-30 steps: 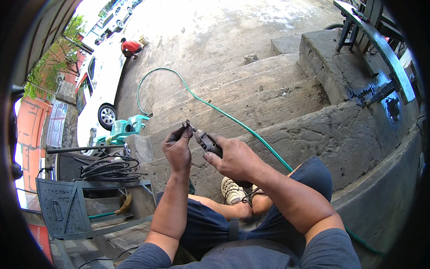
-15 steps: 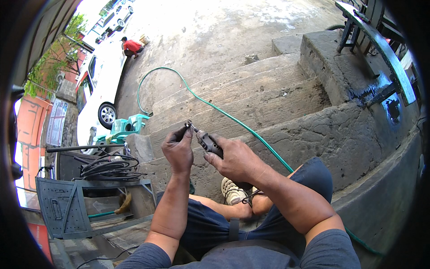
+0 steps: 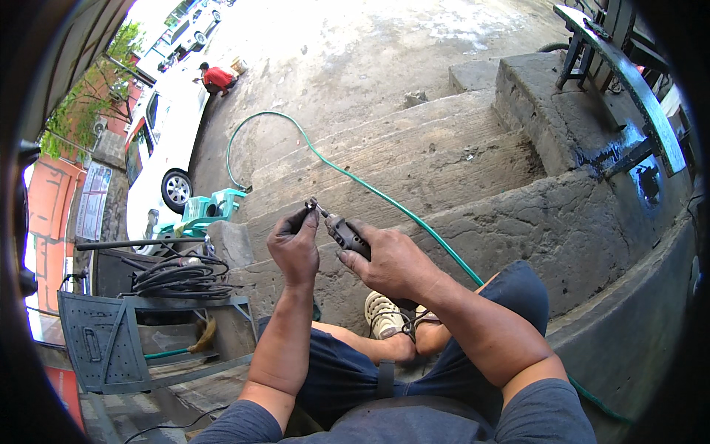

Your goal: The person picks up a small metal part and pliers inside a workshop, then moves outside to sit on steps. They use pliers to adjust the part and a rotary tool to grind or polish it. The person continues working on the part while seated.

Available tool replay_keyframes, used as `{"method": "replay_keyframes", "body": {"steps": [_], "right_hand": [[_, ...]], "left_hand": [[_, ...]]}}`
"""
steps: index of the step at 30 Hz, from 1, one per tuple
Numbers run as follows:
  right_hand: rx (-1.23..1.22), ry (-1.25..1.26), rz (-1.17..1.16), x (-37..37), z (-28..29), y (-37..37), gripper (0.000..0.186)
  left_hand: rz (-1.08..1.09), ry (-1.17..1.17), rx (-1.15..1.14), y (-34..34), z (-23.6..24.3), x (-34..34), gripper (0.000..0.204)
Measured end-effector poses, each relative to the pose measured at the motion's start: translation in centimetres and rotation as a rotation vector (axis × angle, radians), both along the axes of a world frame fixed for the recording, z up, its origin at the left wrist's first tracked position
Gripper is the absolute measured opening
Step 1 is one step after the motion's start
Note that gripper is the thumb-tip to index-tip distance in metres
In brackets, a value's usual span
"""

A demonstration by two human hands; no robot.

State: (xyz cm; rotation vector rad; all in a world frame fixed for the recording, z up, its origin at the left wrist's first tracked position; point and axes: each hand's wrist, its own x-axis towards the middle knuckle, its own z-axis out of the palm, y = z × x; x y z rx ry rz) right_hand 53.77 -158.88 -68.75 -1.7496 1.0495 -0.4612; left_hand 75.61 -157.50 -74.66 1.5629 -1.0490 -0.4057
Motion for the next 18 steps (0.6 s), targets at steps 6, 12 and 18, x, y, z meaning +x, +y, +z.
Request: {"method": "replay_keyframes", "body": {"steps": [6,12,18], "right_hand": [[0.009,-0.076,0.009,-0.17,-0.42,-0.06,0.050],[0.021,-0.079,0.028,-0.29,-0.59,-0.19,0.053],[-0.023,-0.069,0.018,-0.30,-0.28,-0.10,0.050]], "left_hand": [[0.015,0.186,-0.011,-0.14,-0.15,0.04,0.012],[-0.031,0.149,-0.004,-0.05,-0.27,0.24,0.015],[-0.027,0.120,-0.027,0.04,-0.20,0.24,0.014]]}}
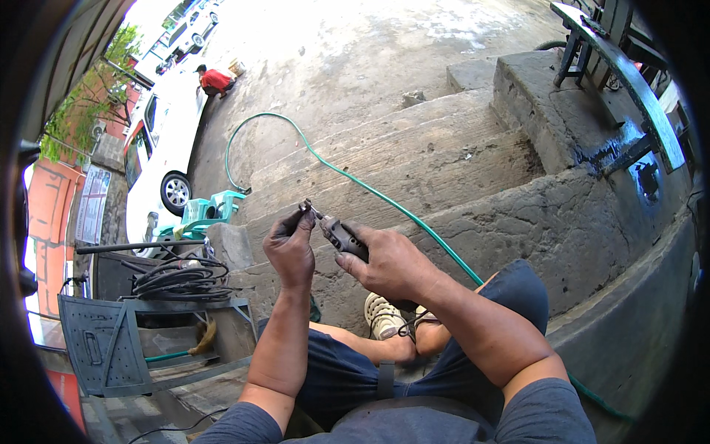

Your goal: The person picks up a small metal part and pliers inside a workshop, then moves outside to sit on steps. They use pliers to adjust the part and a rotary tool to grind or polish it. The person continues working on the part while seated.

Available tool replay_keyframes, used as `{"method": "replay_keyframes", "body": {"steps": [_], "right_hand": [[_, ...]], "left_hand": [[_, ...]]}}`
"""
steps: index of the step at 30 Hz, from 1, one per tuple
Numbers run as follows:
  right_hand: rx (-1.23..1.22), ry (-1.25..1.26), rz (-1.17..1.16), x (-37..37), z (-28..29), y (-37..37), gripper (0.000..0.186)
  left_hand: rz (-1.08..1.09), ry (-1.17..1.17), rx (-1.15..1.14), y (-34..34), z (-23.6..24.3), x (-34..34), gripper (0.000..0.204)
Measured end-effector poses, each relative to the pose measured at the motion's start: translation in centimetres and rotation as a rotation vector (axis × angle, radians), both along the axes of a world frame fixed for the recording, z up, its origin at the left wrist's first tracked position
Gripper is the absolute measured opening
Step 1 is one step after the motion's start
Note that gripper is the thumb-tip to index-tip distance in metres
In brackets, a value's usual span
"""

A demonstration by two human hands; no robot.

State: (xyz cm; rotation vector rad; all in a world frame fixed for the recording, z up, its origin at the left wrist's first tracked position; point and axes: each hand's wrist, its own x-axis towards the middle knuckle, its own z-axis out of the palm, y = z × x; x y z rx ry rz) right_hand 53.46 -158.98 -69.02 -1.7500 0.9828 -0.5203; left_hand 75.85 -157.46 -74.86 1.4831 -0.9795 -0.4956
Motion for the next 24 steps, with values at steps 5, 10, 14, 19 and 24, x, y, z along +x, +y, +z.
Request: {"method": "replay_keyframes", "body": {"steps": [5,10,14,19,24], "right_hand": [[0.080,-0.038,0.018,-0.16,0.25,0.07,0.048],[0.044,-0.056,0.010,-0.12,0.16,0.08,0.048],[0.032,-0.011,0.007,-0.04,0.02,-0.01,0.049],[-0.006,-0.031,-0.017,0.14,-0.02,0.10,0.049],[0.014,0.010,-0.017,0.04,-0.02,0.14,0.049]], "left_hand": [[0.008,0.057,-0.011,-0.03,0.15,-0.08,0.015],[0.008,0.007,0.010,0.06,0.40,-0.23,0.014],[0.031,-0.079,0.023,0.10,0.47,-0.24,0.013],[0.054,-0.175,-0.013,0.14,0.35,-0.45,0.012],[0.042,-0.198,-0.024,0.11,0.60,-0.37,0.012]]}}
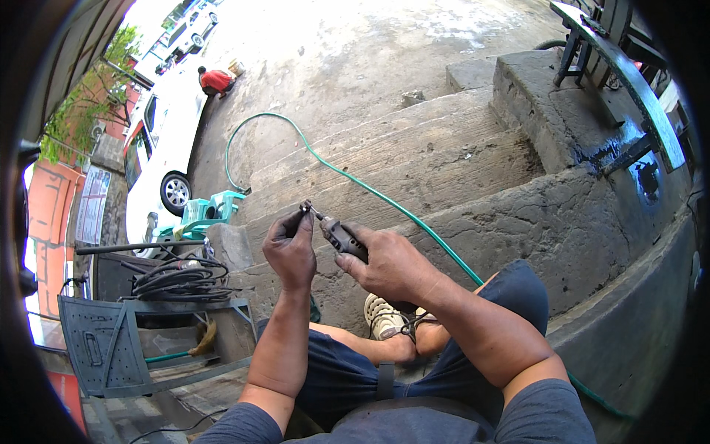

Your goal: The person picks up a small metal part and pliers inside a workshop, then moves outside to sit on steps. They use pliers to adjust the part and a rotary tool to grind or polish it. The person continues working on the part while seated.

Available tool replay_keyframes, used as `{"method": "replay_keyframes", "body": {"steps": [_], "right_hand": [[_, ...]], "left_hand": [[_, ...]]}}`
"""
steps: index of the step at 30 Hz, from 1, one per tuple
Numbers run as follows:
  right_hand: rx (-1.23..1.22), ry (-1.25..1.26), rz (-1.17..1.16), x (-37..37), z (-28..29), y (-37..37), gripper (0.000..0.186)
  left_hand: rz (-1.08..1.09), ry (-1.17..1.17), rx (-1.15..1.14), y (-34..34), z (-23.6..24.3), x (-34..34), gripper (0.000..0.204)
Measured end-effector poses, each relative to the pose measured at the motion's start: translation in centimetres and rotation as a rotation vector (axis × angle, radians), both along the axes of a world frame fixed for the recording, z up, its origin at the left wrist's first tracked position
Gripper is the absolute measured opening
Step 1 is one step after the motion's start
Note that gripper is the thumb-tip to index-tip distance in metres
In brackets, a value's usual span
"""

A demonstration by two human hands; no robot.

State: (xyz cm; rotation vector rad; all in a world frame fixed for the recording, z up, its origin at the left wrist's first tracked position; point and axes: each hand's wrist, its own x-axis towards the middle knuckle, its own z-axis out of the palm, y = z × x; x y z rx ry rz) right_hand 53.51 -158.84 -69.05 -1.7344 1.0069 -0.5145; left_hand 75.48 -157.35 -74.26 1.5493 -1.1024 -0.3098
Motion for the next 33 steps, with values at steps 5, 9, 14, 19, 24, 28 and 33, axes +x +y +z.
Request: {"method": "replay_keyframes", "body": {"steps": [5,9,14,19,24,28,33], "right_hand": [[-0.026,-0.023,-0.002,0.0,-0.1,-0.1,0.050],[-0.043,0.000,0.001,0.1,-0.2,-0.1,0.051],[-0.029,-0.028,0.003,0.1,0.0,-0.1,0.052],[0.013,-0.061,-0.026,-0.5,0.6,-0.3,0.051],[-0.006,-0.091,-0.026,-0.5,0.5,-0.2,0.049],[-0.060,-0.102,-0.022,-0.5,0.2,-0.1,0.048],[-0.052,0.001,0.013,-1.3,0.3,-0.7,0.049]], "left_hand": [[-0.003,0.047,0.026,0.1,0.4,-0.1,0.012],[0.001,0.011,0.024,0.0,0.6,-0.1,0.013],[0.010,-0.027,0.031,0.1,0.3,0.0,0.012],[0.005,0.273,0.004,-0.6,-0.2,1.0,0.012],[-0.098,0.334,-0.026,-0.5,-0.9,0.9,0.013],[-0.177,0.396,-0.006,-0.5,-0.9,0.8,0.014],[-0.286,0.750,-0.009,-0.4,-0.4,1.0,0.015]]}}
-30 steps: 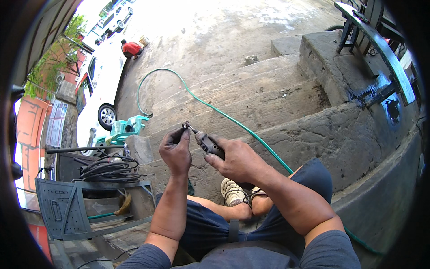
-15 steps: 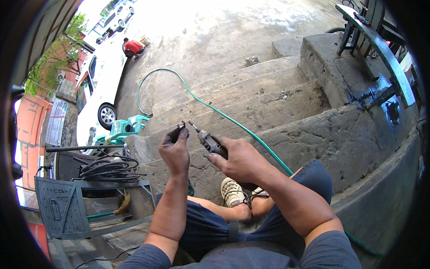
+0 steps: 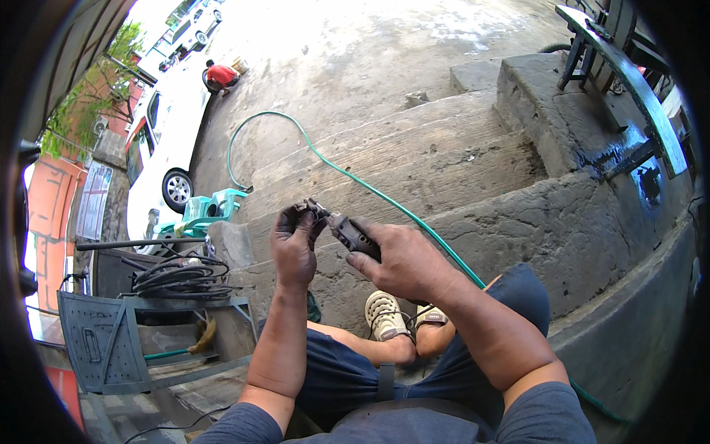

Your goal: The person picks up a small metal part and pliers inside a workshop, then moves outside to sit on steps. They use pliers to adjust the part and a rotary tool to grind or polish it. The person continues working on the part while seated.

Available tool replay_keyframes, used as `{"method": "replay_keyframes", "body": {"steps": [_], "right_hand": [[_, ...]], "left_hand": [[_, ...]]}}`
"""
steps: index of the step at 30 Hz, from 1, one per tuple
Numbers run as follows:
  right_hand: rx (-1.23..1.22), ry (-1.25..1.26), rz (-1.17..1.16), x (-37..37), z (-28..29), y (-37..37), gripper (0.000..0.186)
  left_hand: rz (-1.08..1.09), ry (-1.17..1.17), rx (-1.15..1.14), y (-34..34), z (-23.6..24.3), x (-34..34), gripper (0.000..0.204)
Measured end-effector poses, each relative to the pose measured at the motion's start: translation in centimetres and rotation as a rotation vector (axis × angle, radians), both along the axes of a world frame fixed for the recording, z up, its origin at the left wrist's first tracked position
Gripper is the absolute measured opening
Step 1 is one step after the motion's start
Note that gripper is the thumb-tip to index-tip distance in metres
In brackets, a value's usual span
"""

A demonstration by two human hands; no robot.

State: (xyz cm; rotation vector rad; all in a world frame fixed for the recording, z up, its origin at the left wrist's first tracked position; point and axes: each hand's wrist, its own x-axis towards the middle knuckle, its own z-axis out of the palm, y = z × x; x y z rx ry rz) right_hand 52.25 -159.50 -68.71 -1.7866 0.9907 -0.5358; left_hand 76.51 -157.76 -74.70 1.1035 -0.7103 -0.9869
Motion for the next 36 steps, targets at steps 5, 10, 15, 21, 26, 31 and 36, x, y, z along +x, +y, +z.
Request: {"method": "replay_keyframes", "body": {"steps": [5,10,15,21,26,31,36], "right_hand": [[-0.020,0.015,0.016,-0.7,0.6,-0.7,0.054],[-0.031,0.018,-0.002,-1.1,1.1,-0.9,0.053],[-0.036,0.082,0.045,-0.9,0.9,-0.9,0.054],[-0.052,0.087,0.046,-1.1,1.4,-0.8,0.053],[-0.041,0.107,0.055,-1.3,1.8,-0.9,0.054],[-0.054,0.180,0.049,-1.4,1.9,-1.0,0.057],[0.004,0.029,0.034,-1.5,1.9,-1.0,0.057]], "left_hand": [[-0.130,0.157,0.084,0.5,0.8,1.4,0.017],[-0.229,0.275,0.161,0.5,0.9,2.8,0.018],[-0.265,0.304,0.175,0.4,0.7,2.9,0.018],[-0.260,0.305,0.164,0.4,0.6,2.8,0.019],[-0.276,0.292,0.150,0.4,0.6,2.9,0.019],[-0.278,0.277,0.158,0.4,0.4,2.9,0.018],[-0.296,0.336,0.109,0.2,0.3,3.1,0.021]]}}
